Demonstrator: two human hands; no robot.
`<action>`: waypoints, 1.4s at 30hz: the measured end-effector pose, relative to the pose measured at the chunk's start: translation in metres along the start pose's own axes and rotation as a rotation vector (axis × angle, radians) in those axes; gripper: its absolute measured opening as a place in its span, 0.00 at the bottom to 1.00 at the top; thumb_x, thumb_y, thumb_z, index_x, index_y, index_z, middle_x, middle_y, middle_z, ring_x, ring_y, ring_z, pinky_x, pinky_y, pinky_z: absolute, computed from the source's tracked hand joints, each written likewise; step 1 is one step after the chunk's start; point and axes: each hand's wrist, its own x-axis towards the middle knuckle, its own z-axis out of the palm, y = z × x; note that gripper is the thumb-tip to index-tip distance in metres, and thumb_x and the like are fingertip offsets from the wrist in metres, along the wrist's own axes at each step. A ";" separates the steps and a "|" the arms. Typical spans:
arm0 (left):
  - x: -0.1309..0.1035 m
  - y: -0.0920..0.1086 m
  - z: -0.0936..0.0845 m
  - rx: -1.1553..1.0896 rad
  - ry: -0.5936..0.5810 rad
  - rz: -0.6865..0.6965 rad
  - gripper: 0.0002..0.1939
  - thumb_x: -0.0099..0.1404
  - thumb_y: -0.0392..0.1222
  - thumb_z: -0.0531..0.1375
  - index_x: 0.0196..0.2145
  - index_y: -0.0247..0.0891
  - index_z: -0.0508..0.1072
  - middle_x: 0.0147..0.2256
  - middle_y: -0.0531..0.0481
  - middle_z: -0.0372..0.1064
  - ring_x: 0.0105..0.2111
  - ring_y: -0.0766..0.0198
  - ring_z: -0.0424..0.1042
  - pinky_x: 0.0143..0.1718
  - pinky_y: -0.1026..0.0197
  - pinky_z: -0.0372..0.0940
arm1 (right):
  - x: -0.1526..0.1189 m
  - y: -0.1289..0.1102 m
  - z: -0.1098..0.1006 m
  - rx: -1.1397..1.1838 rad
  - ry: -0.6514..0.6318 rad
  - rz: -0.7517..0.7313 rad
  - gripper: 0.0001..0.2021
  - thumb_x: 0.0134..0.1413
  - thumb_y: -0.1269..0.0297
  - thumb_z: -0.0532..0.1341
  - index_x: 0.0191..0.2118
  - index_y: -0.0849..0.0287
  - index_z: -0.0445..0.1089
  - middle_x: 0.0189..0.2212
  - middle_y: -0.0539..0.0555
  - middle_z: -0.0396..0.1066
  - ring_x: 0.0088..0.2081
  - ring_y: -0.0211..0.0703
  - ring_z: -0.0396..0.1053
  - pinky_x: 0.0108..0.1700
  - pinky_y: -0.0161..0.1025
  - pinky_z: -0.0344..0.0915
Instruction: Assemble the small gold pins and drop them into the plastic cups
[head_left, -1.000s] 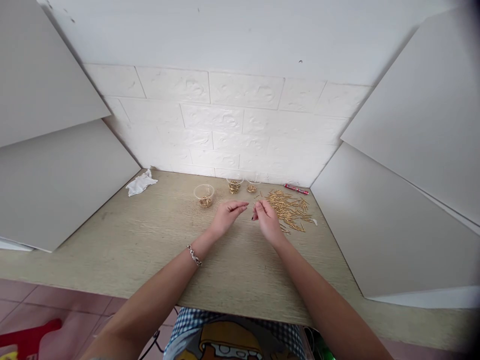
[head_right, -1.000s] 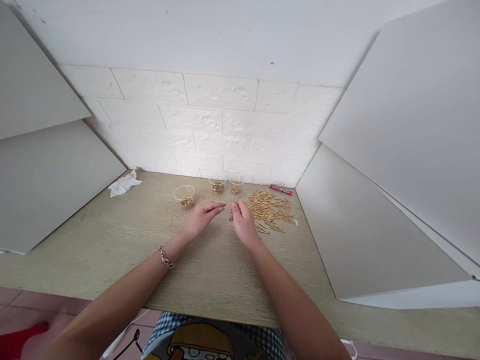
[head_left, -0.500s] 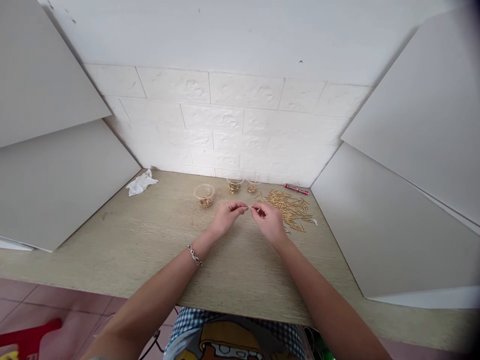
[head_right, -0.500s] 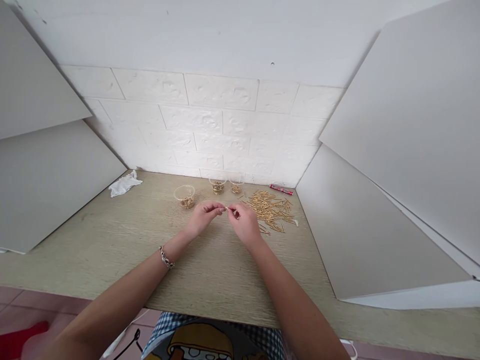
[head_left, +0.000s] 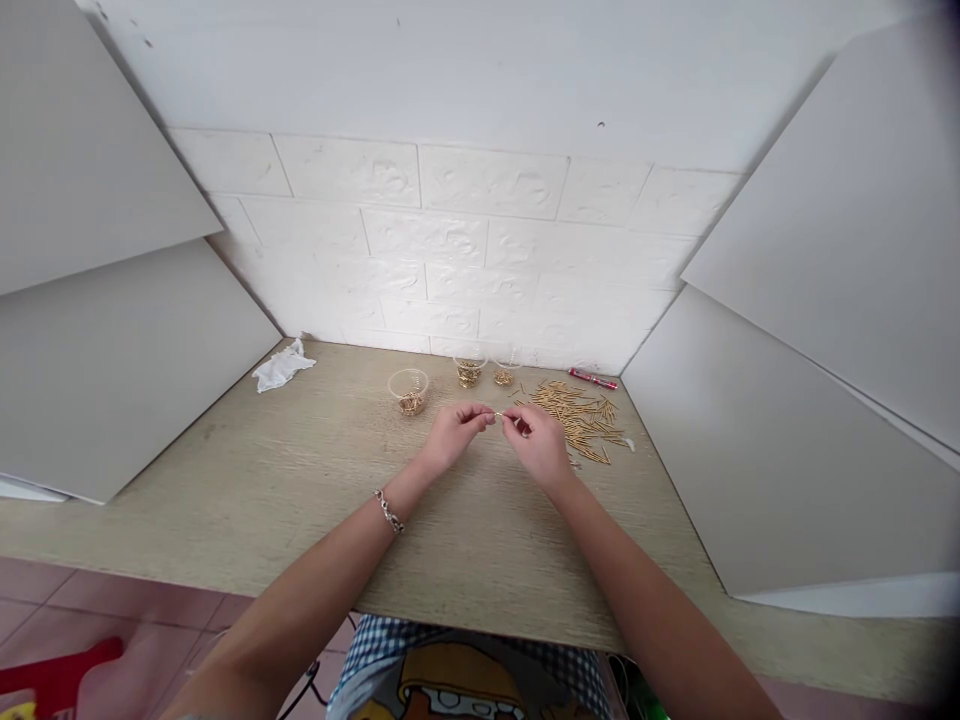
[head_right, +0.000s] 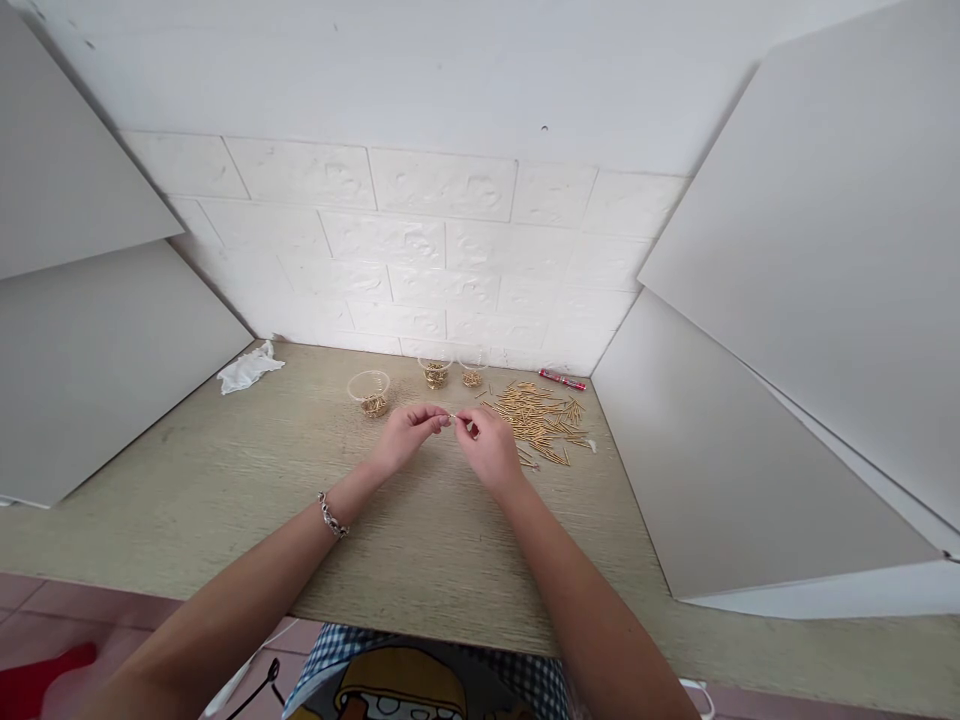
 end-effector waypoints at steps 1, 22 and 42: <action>0.000 0.000 0.000 0.002 0.006 -0.003 0.12 0.53 0.46 0.58 0.28 0.35 0.73 0.26 0.52 0.69 0.27 0.67 0.63 0.31 0.64 0.59 | 0.000 0.000 0.000 -0.002 -0.005 0.000 0.08 0.50 0.64 0.55 0.27 0.57 0.70 0.25 0.52 0.69 0.24 0.37 0.62 0.29 0.36 0.60; -0.003 0.004 -0.006 0.363 -0.031 0.168 0.10 0.58 0.43 0.55 0.28 0.38 0.74 0.28 0.53 0.72 0.29 0.66 0.67 0.34 0.65 0.59 | 0.003 0.003 -0.007 -0.043 -0.194 -0.073 0.08 0.51 0.68 0.55 0.30 0.58 0.72 0.26 0.52 0.69 0.27 0.38 0.64 0.32 0.35 0.59; -0.007 0.000 -0.004 0.593 0.019 0.406 0.10 0.62 0.40 0.53 0.32 0.38 0.74 0.31 0.48 0.73 0.31 0.65 0.70 0.35 0.64 0.61 | 0.001 0.001 -0.002 0.040 -0.195 0.082 0.10 0.52 0.63 0.53 0.28 0.60 0.69 0.23 0.51 0.68 0.26 0.36 0.61 0.29 0.33 0.56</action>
